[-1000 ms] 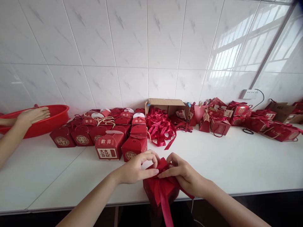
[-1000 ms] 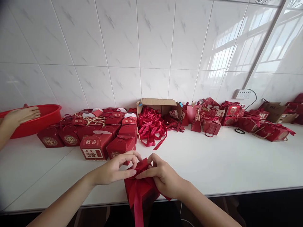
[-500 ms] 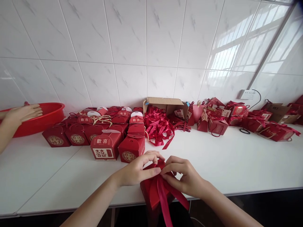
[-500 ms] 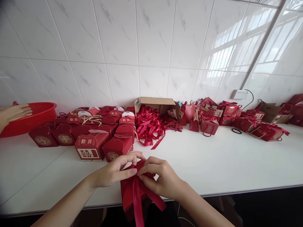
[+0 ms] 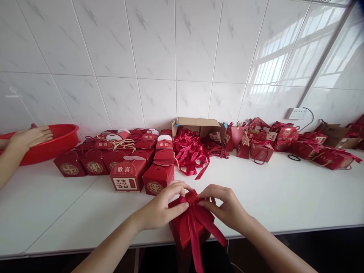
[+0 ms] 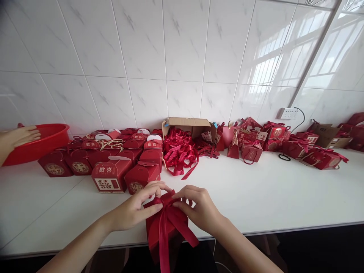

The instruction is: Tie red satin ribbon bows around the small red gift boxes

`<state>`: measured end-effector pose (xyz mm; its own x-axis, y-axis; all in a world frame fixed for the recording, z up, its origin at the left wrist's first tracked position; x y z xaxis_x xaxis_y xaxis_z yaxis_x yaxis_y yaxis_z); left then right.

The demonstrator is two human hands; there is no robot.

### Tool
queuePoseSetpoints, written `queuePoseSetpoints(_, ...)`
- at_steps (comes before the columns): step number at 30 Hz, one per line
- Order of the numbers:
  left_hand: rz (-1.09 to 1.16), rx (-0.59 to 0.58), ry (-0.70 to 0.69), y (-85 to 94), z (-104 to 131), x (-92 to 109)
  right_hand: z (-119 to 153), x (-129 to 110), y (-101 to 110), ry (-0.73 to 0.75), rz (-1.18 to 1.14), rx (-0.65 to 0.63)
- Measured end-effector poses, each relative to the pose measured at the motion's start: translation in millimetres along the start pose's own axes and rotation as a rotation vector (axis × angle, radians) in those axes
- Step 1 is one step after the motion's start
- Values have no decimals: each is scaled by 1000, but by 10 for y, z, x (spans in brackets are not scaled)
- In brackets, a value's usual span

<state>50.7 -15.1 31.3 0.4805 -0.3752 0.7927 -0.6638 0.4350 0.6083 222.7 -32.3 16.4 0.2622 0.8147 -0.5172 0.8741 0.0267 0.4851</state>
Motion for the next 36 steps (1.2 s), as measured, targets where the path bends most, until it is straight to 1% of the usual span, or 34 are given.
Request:
queuePoseSetpoints(6,83,62,12,-85,4,34,5,-27,3,53,-40,23)
queuePoseSetpoints(10,123,119,80,-123,-36,33,13,-33,2,110,-38,53)
queuePoseSetpoints(13,145,158,94,-136,-68,23,24,-10,12,106,-32,82)
queuePoseSetpoints(19,159,109,49,-147,-168,20,62,41,58,90,1,135)
queuePoseSetpoints(23,154,111,58,-149,-226,3,86,75,79,65,12,152)
queuePoseSetpoints(28,154,115,48,-167,-232,0,110,103,100,45,49,160)
queuePoseSetpoints(32,183,82,10,-193,-230,18,167,150,159,-2,84,208)
queuePoseSetpoints(36,196,56,34,-193,-231,9,218,179,205,-63,110,239)
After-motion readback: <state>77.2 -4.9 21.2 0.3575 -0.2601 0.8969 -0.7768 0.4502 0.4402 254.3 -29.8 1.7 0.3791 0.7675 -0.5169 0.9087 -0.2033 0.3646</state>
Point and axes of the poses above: each hand's wrist, its own z-axis away from the middle knuckle, its own y-axis out of the back of the hand, x = y × z, the point moved 5 cm from there along -z, towards the middle knuckle, and after that the axes turned 11 degrees about y, right-handed, at the moved point
